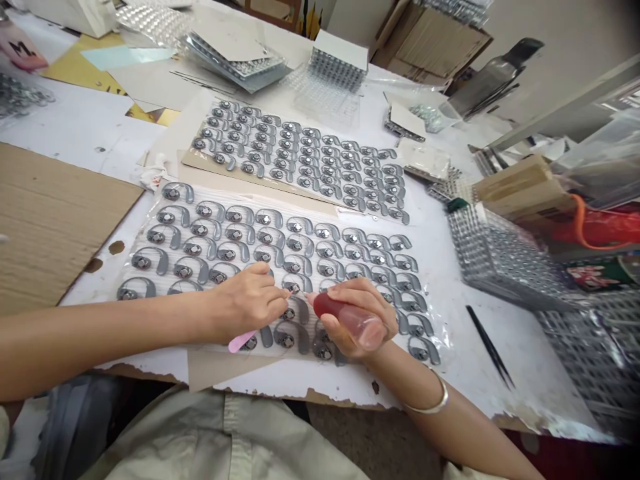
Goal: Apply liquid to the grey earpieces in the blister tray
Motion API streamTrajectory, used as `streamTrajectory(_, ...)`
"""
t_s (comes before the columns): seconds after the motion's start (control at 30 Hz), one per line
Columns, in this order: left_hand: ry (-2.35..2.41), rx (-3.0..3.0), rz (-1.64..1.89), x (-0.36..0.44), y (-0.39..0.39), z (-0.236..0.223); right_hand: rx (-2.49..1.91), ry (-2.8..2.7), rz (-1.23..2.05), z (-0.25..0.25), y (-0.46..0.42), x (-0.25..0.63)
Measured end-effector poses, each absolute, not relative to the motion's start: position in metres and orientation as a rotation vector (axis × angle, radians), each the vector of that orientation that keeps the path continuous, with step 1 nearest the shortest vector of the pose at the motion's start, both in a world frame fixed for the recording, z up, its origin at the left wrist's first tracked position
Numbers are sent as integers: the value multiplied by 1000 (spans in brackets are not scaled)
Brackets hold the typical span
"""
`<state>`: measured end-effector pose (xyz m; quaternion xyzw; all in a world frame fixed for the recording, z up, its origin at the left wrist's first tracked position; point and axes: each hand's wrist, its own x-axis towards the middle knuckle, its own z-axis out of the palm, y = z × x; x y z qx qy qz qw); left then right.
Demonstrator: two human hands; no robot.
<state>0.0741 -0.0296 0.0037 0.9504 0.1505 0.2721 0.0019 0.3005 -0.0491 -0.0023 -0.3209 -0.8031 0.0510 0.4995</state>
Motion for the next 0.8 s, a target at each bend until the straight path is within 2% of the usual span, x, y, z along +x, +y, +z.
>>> streamTrajectory(0.8, 469, 2768, 840, 69, -20, -3, -828, -1804, 279, 2, -45, 295)
